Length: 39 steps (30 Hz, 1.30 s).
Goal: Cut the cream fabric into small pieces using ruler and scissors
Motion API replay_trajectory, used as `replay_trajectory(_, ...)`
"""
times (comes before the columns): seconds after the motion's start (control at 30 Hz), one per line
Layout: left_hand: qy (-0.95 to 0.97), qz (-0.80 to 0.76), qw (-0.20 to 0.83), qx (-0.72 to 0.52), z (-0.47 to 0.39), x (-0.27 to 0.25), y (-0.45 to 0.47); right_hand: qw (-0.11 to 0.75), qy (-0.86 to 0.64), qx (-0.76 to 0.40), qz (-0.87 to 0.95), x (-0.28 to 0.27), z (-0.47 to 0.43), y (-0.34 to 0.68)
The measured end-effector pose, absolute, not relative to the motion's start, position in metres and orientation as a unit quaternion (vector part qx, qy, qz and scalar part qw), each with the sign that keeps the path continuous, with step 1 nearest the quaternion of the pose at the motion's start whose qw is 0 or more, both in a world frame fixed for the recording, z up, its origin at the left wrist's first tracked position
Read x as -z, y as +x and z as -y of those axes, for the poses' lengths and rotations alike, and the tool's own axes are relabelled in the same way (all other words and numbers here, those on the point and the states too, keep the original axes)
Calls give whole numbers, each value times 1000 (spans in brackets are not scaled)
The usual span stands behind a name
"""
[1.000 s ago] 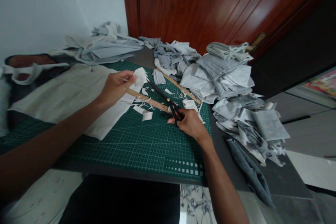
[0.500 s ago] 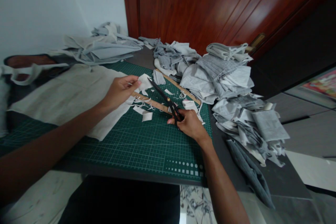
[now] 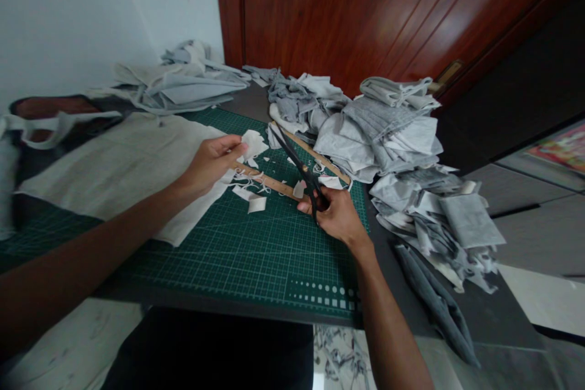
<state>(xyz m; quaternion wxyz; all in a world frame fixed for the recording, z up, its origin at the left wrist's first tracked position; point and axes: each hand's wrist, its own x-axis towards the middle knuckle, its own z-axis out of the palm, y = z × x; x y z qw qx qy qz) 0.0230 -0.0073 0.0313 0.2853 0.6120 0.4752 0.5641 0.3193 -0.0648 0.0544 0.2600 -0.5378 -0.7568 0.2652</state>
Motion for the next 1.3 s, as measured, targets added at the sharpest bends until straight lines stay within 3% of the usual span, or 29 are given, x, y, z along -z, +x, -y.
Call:
replay_trajectory(0.23,604,-474,288,-572,8,-33,25,216,-540,-255,773,-50,65,315)
replay_trajectory(0.97,599,-448,334,-574,12,-36,28,213,-524,-238,790,-47,64,315)
replay_trajectory(1.3,599,-444,321,-584,10,-33,28,349,-533,-239,733,-51,64,319)
